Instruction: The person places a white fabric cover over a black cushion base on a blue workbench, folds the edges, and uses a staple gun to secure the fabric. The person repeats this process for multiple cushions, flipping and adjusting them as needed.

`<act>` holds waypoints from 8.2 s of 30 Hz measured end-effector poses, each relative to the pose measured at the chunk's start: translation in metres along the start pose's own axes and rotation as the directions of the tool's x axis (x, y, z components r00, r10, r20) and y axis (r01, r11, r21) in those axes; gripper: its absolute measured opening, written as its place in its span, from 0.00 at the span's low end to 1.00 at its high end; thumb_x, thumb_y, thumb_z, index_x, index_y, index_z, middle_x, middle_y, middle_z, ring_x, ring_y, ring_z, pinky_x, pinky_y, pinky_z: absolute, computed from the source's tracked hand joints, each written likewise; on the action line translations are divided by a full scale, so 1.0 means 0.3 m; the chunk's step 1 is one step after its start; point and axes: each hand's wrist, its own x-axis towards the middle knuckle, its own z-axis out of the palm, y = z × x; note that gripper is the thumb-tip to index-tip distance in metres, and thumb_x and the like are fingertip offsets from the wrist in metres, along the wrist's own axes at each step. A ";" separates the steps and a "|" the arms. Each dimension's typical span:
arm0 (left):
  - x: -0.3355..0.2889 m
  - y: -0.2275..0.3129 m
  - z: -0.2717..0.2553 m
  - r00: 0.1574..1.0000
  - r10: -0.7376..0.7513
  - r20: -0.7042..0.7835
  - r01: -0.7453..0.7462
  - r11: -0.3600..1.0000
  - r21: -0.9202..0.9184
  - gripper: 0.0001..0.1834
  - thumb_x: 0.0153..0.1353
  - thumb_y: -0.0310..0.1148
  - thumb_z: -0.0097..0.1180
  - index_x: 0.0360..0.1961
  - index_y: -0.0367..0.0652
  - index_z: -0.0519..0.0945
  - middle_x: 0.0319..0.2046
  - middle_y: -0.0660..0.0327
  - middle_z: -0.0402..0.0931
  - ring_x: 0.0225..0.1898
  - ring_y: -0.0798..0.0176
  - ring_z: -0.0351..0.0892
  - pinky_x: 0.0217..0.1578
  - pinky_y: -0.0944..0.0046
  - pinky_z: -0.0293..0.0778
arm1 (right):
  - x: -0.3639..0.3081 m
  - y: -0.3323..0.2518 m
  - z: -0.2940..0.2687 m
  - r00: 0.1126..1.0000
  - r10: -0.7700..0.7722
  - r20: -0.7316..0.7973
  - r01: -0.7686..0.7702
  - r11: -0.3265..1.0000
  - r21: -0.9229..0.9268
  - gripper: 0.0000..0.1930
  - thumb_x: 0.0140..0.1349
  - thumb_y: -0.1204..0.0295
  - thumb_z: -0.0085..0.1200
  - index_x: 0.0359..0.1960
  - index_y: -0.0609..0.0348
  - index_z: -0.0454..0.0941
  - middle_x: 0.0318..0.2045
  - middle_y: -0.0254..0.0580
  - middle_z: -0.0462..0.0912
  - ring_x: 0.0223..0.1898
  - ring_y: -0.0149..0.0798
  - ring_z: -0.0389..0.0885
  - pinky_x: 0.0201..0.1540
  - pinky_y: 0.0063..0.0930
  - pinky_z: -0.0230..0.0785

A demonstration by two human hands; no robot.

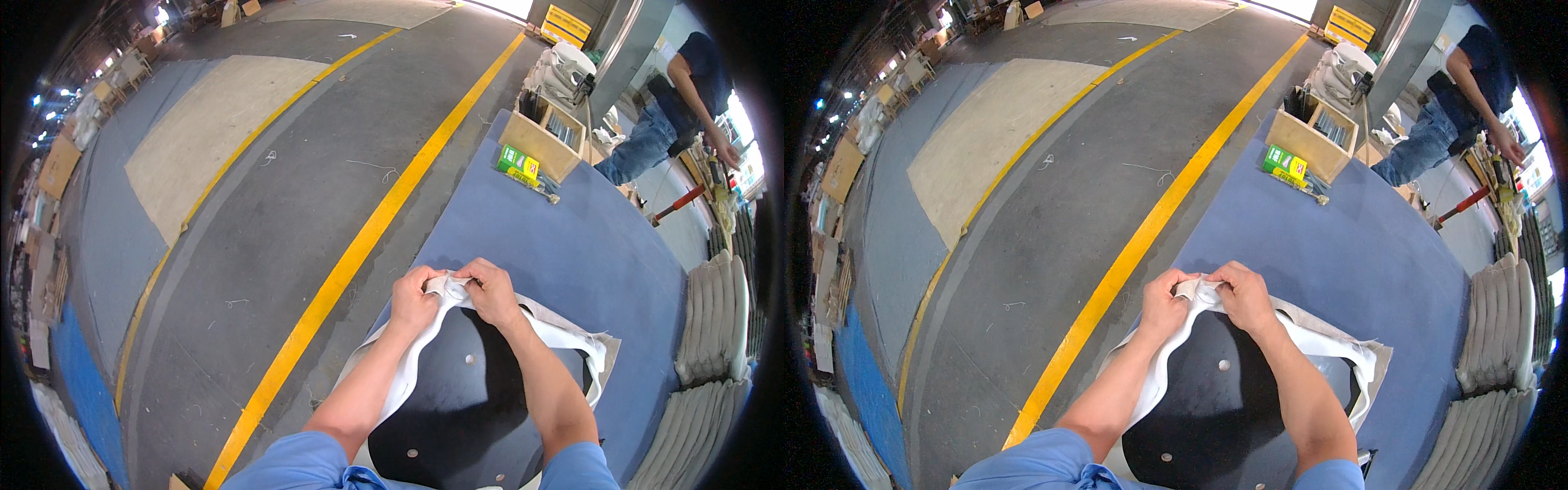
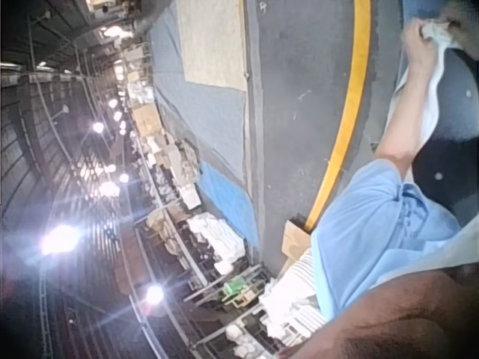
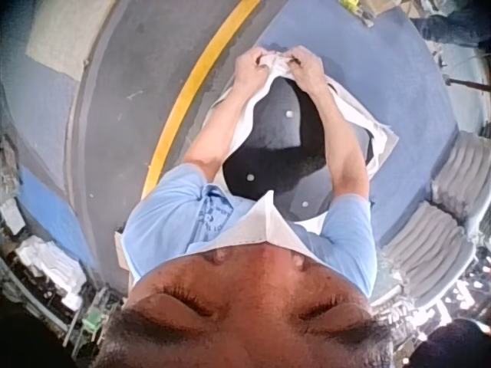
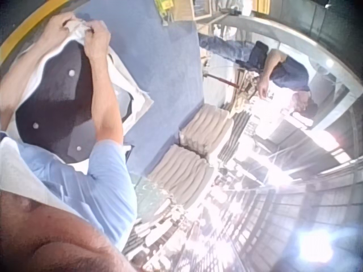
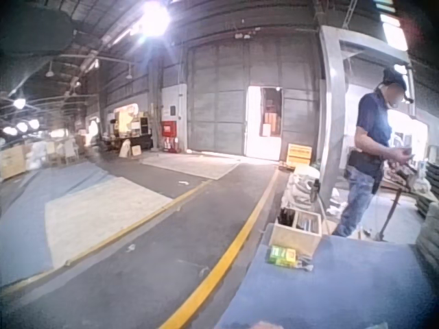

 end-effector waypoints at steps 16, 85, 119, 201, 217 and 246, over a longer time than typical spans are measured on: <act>-0.004 0.016 -0.002 0.998 -0.003 0.061 0.007 0.999 -0.051 0.10 0.59 0.17 0.58 0.41 0.37 0.80 0.46 0.52 0.89 0.46 0.53 0.90 0.46 0.59 0.81 | -0.018 -0.024 0.008 0.999 0.000 -0.043 -0.005 0.993 -0.117 0.09 0.63 0.79 0.56 0.42 0.58 0.85 0.36 0.51 0.87 0.42 0.57 0.84 0.48 0.49 0.76; -0.049 -0.005 -0.028 0.994 0.080 0.073 -0.072 0.992 -0.106 0.26 0.49 0.07 0.48 0.48 0.33 0.86 0.49 0.49 0.87 0.55 0.55 0.87 0.56 0.63 0.79 | -0.015 -0.041 0.041 0.990 -0.121 -0.074 0.111 0.985 -0.131 0.20 0.52 0.85 0.51 0.44 0.55 0.88 0.33 0.46 0.81 0.39 0.52 0.80 0.45 0.45 0.76; 0.098 -0.049 -0.025 0.855 -0.365 0.368 0.428 0.898 -0.102 0.14 0.74 0.35 0.55 0.48 0.40 0.89 0.38 0.59 0.89 0.40 0.68 0.84 0.44 0.64 0.78 | -0.041 0.014 0.057 0.901 -0.411 -0.137 0.375 0.898 -0.228 0.10 0.50 0.86 0.59 0.30 0.57 0.84 0.36 0.39 0.87 0.35 0.48 0.80 0.42 0.41 0.73; 0.005 -0.011 -0.013 0.907 -0.418 0.047 0.417 0.880 -0.227 0.16 0.74 0.40 0.59 0.43 0.37 0.88 0.31 0.63 0.85 0.33 0.70 0.78 0.38 0.64 0.74 | 0.139 -0.006 -0.003 0.768 0.420 0.484 -0.623 0.665 0.412 0.11 0.62 0.77 0.65 0.45 0.63 0.80 0.37 0.40 0.85 0.37 0.32 0.82 0.42 0.28 0.76; 0.038 0.007 -0.016 0.782 -0.600 0.168 0.600 0.651 -0.466 0.15 0.73 0.40 0.60 0.41 0.38 0.87 0.35 0.62 0.85 0.34 0.70 0.79 0.38 0.66 0.74 | 0.157 -0.004 0.039 0.745 0.496 0.446 -0.662 0.629 0.407 0.05 0.58 0.77 0.57 0.36 0.60 0.79 0.32 0.37 0.80 0.35 0.34 0.76 0.40 0.29 0.69; 0.014 0.002 -0.003 0.874 -0.472 0.119 0.486 0.851 -0.196 0.14 0.75 0.37 0.58 0.46 0.38 0.90 0.35 0.66 0.87 0.38 0.74 0.80 0.43 0.68 0.75 | 0.136 -0.012 0.028 0.760 0.543 0.357 -0.648 0.591 0.480 0.07 0.55 0.79 0.56 0.36 0.66 0.81 0.30 0.43 0.81 0.34 0.37 0.79 0.40 0.31 0.72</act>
